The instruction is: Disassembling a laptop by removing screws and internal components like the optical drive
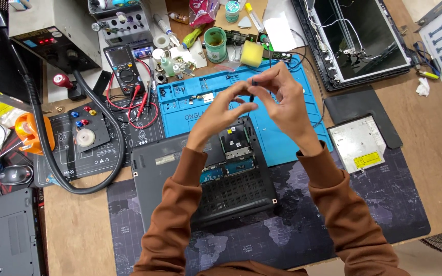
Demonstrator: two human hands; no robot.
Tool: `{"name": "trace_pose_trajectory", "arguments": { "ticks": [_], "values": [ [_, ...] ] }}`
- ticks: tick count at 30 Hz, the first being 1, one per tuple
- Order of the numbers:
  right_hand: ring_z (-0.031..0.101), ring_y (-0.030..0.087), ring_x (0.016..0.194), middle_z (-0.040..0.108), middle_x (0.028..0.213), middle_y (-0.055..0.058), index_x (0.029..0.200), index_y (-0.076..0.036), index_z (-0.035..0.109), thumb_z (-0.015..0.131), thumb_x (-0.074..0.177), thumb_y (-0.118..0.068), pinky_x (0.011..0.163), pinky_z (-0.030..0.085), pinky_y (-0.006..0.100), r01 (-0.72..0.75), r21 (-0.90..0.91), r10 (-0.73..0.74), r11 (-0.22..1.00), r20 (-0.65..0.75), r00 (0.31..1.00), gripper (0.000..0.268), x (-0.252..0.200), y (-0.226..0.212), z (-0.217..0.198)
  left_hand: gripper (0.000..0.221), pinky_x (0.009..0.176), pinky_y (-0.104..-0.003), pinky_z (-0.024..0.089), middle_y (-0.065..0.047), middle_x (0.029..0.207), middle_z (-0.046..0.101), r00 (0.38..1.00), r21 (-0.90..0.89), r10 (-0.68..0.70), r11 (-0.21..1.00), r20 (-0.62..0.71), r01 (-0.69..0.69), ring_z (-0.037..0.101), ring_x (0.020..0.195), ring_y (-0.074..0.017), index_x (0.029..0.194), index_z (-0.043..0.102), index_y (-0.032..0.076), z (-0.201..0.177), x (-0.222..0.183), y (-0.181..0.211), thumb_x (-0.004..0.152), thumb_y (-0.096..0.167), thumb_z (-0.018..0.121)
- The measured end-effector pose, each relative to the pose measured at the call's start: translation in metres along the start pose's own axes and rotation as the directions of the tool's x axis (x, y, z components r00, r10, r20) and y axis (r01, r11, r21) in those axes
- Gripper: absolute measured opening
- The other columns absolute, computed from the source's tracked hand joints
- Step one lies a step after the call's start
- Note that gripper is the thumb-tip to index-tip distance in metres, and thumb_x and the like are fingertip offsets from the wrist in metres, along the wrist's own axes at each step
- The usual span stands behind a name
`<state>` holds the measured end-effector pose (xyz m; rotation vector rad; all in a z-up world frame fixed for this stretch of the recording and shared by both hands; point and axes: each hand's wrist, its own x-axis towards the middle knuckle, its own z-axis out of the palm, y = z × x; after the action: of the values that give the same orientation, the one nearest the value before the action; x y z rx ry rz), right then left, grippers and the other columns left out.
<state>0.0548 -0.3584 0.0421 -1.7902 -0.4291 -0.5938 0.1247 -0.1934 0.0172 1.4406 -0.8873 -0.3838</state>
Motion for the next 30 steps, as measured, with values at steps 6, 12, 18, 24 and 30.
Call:
{"name": "trace_pose_trajectory", "arguments": {
  "ticks": [6, 12, 18, 24, 30],
  "values": [
    [0.069, 0.036, 0.112, 0.065, 0.124, 0.019, 0.112, 0.001, 0.054, 0.076, 0.096, 0.002, 0.094, 0.058, 0.050, 0.044, -0.092, -0.043, 0.995, 0.011, 0.999, 0.028, 0.001, -0.012, 0.004, 0.011, 0.069, -0.033, 0.049, -0.008, 0.075, 0.061, 0.976, 0.019, 0.060, 0.998, -0.209, -0.057, 0.057, 0.071, -0.0169, 0.091, 0.063, 0.006, 0.011, 0.003, -0.039, 0.091, 0.008, 0.074],
    [0.072, 0.038, 0.104, 0.066, 0.109, 0.021, 0.111, 0.006, 0.054, 0.062, 0.101, 0.012, 0.090, 0.061, 0.047, 0.016, -0.020, -0.016, 1.000, 0.008, 1.000, 0.014, -0.003, -0.002, -0.001, 0.028, 0.080, -0.033, 0.047, -0.006, 0.107, 0.048, 0.993, 0.142, 0.061, 0.989, -0.097, -0.046, 0.052, 0.094, -0.0191, 0.119, 0.064, 0.007, 0.017, -0.011, -0.025, 0.098, 0.023, 0.072],
    [0.063, 0.038, 0.126, 0.061, 0.139, 0.021, 0.137, 0.000, 0.053, 0.063, 0.101, 0.007, 0.106, 0.051, 0.052, 0.001, -0.090, 0.003, 0.996, 0.048, 0.999, 0.038, -0.005, -0.020, 0.009, 0.001, 0.079, -0.035, 0.050, -0.006, 0.094, 0.058, 0.975, 0.121, 0.042, 0.993, -0.219, -0.016, 0.059, 0.087, -0.0198, 0.099, 0.066, 0.005, 0.012, -0.015, -0.040, 0.098, 0.005, 0.067],
    [0.067, 0.030, 0.116, 0.066, 0.121, 0.017, 0.131, -0.001, 0.056, 0.054, 0.107, 0.001, 0.102, 0.055, 0.045, -0.219, -0.055, 0.214, 0.974, -0.079, 0.974, 0.024, -0.030, -0.004, 0.007, 0.009, 0.084, -0.043, 0.063, -0.018, 0.097, 0.070, 0.885, -0.182, -0.077, 0.983, -0.460, -0.008, 0.076, 0.084, -0.0288, 0.105, 0.066, 0.003, -0.009, -0.040, -0.023, 0.098, 0.007, 0.067],
    [0.070, 0.024, 0.102, 0.070, 0.115, 0.016, 0.132, -0.007, 0.065, 0.068, 0.100, -0.010, 0.090, 0.060, 0.040, -0.443, 0.020, 0.442, 0.896, 0.016, 0.897, 0.032, -0.062, 0.020, 0.015, 0.014, 0.089, -0.044, 0.063, -0.021, 0.105, 0.071, 0.849, -0.528, -0.208, 0.844, -0.485, -0.095, 0.076, 0.094, -0.0331, 0.110, 0.059, 0.002, -0.029, -0.077, -0.053, 0.100, 0.009, 0.065]
  ]
}}
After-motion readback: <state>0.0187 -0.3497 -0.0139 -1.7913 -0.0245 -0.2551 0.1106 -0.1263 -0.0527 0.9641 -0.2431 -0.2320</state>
